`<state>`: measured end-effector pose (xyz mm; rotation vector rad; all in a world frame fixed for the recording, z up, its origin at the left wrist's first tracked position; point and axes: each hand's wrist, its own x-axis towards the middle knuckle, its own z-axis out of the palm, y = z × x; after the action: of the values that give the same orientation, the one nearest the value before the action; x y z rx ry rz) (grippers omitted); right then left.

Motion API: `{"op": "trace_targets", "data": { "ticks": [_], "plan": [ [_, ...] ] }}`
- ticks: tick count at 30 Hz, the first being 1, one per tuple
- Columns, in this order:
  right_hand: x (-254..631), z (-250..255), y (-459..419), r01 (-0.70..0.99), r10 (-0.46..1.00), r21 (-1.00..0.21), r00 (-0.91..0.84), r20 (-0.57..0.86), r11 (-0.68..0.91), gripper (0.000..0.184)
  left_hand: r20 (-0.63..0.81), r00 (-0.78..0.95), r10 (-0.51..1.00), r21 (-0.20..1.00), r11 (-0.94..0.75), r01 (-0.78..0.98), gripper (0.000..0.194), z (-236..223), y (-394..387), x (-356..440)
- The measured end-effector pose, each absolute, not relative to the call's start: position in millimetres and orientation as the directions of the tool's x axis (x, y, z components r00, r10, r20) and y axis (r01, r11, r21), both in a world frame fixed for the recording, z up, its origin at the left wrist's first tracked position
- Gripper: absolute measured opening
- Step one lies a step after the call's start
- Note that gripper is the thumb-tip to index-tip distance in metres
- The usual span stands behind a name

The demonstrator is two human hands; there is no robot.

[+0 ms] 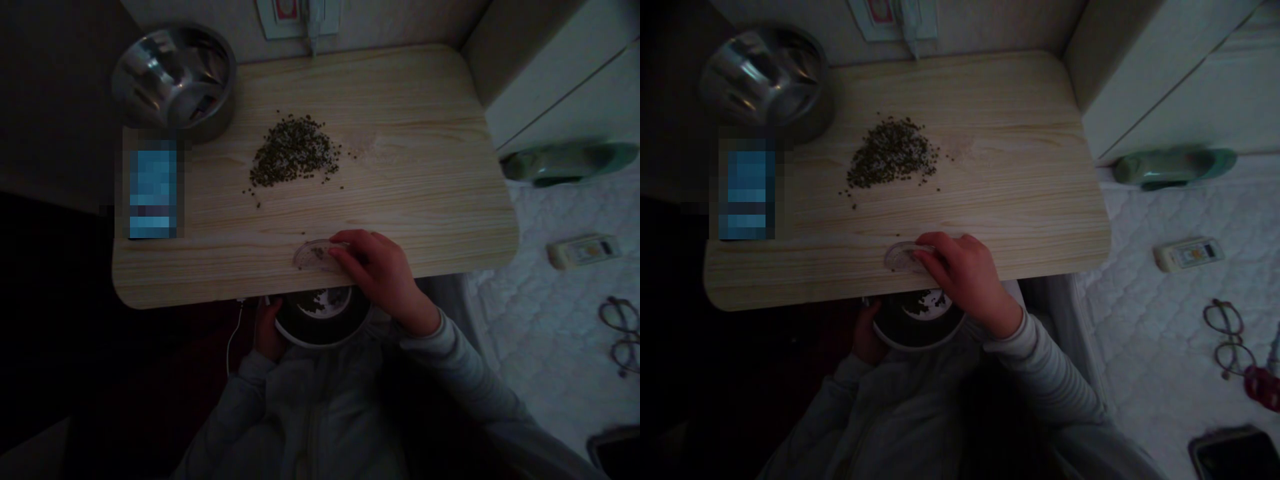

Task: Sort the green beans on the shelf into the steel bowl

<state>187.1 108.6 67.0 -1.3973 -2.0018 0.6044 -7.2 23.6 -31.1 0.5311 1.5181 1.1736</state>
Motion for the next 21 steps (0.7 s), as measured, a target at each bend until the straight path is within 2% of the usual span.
{"op": "trace_targets", "data": {
  "ticks": [6,15,21],
  "plan": [
    [187.8,66.3,108.1,0.667,0.923,-0.638,-0.289,0.252,0.383,0.023,-0.538,-0.337,0.773,0.839,0.453,-0.303,0.025,-38.6,20.5,-9.0],
    [190.4,66.7,108.1,0.630,0.896,-0.644,-0.377,0.235,0.434,0.024,-0.500,-0.365,0.785,0.865,0.434,-0.251,0.025,-46.8,14.2,-15.9],
    [191.6,66.8,108.1,0.597,0.871,-0.653,-0.438,0.222,0.466,0.024,-0.538,-0.340,0.771,0.842,0.470,-0.266,0.029,-54.7,13.0,-18.8]
  ]
}}
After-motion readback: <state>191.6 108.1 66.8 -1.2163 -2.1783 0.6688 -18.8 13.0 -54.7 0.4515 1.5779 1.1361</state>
